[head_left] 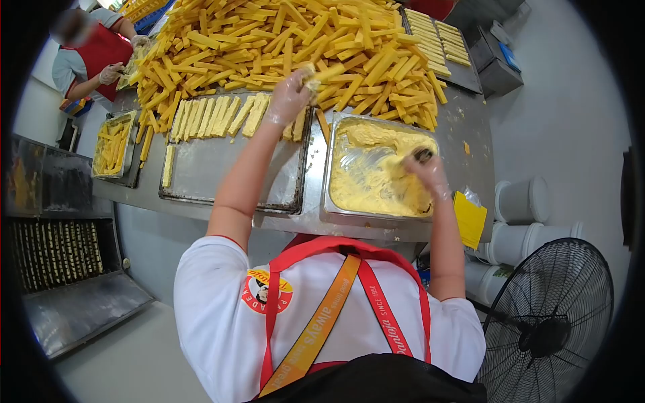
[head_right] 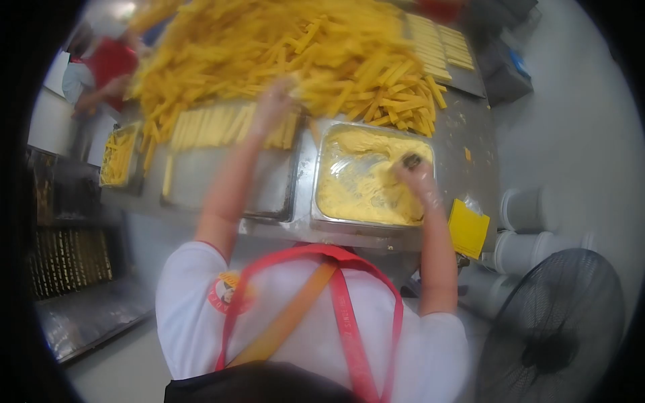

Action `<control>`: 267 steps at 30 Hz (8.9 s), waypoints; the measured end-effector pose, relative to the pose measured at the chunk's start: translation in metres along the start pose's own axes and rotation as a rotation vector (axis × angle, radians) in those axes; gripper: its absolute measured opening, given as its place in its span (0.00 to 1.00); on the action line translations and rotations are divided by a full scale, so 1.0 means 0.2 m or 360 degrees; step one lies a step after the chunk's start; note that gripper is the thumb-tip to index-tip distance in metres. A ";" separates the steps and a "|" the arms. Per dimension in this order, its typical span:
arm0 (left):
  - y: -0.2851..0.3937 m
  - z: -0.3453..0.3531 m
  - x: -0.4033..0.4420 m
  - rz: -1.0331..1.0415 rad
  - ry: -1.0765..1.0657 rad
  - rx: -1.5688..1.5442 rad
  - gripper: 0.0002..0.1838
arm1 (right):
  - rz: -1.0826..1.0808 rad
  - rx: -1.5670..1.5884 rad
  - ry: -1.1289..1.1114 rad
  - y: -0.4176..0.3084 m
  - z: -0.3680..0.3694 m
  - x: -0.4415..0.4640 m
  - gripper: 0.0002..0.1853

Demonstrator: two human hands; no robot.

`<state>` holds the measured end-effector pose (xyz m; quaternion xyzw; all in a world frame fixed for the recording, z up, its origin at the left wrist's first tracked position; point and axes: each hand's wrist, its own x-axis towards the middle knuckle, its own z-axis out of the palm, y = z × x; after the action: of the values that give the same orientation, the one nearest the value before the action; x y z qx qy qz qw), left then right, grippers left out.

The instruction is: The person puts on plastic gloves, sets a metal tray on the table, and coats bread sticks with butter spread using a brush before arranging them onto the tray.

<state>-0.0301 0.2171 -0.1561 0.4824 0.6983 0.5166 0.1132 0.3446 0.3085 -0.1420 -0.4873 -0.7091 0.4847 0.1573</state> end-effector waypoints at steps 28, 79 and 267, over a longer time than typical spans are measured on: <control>0.25 0.53 -0.74 0.0017 -0.0336 0.0311 0.28 | -0.0323 0.0746 0.0243 0.02 0.09 -0.04 0.12; -0.86 -1.19 -1.14 -0.0783 0.1067 0.1562 0.18 | -0.0574 0.0288 0.0226 0.08 0.39 -0.09 0.11; 0.26 0.54 -0.71 0.0128 -0.0268 0.0484 0.31 | -0.0150 0.0296 0.0224 0.09 0.05 0.02 0.08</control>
<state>0.1431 0.1715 -0.2086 0.5632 0.7364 0.3669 0.0763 0.3450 0.3073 -0.1625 -0.4695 -0.6704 0.5051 0.2740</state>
